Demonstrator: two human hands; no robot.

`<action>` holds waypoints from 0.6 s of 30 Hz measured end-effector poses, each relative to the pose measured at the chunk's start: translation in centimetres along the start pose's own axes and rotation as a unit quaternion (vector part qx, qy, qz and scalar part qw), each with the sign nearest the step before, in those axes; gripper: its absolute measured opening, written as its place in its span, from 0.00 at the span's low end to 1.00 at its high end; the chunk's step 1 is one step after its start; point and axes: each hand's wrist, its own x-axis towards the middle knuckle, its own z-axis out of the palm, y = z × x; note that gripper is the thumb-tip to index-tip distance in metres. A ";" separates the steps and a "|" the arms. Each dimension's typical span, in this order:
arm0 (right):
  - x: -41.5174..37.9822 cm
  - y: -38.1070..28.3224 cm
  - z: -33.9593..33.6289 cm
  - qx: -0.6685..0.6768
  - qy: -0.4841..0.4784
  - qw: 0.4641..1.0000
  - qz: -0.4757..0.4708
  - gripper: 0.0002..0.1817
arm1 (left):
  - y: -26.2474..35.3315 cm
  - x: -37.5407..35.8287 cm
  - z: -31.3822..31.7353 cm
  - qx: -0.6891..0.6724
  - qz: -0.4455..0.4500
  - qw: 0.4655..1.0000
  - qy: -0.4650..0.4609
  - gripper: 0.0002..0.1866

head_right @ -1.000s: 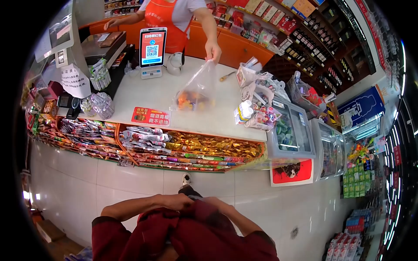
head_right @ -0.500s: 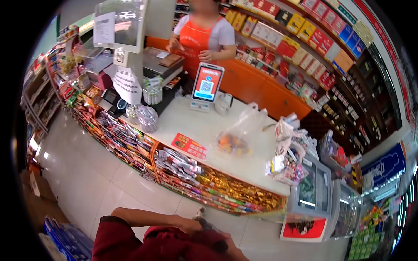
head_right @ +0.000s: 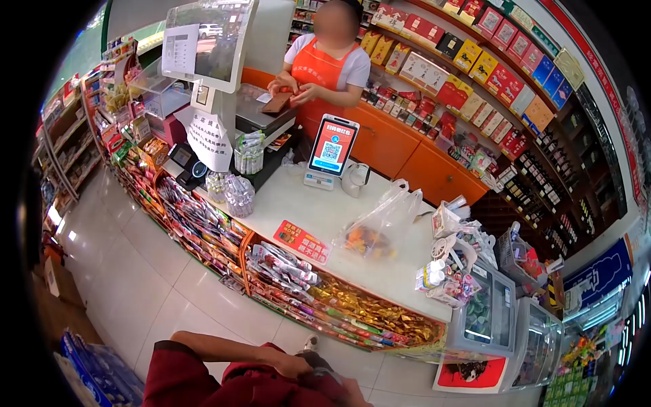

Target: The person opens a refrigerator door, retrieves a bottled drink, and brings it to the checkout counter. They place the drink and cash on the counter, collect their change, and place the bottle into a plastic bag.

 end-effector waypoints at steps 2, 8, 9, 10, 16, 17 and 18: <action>-0.2 -0.8 0.0 -0.022 -0.009 1.000 -0.003 0.18 | -1.0 0.3 1.2 -0.025 0.036 0.997 0.067 0.17; 1.3 -2.2 0.4 -0.082 -0.040 0.996 -0.023 0.18 | -1.3 1.4 1.5 0.046 0.023 0.989 0.137 0.11; 2.2 -1.4 0.8 -0.080 -0.048 0.995 -0.028 0.18 | -1.8 1.7 0.6 0.048 0.024 0.989 0.138 0.11; 3.2 -0.4 1.4 -0.075 -0.058 0.995 -0.031 0.18 | -2.6 2.1 -0.3 -0.024 -0.012 0.977 0.214 0.10; 6.4 2.7 3.0 -0.086 -0.077 0.993 -0.036 0.17 | 0.0 2.7 -1.2 -0.073 -0.054 0.945 0.315 0.05; 6.6 2.9 2.8 -0.092 -0.079 0.992 -0.033 0.17 | 0.3 2.6 -1.3 -0.044 -0.062 0.946 0.314 0.06; 6.9 3.2 2.8 -0.102 -0.080 0.991 -0.029 0.17 | 0.6 2.7 -1.3 -0.015 -0.070 0.947 0.313 0.07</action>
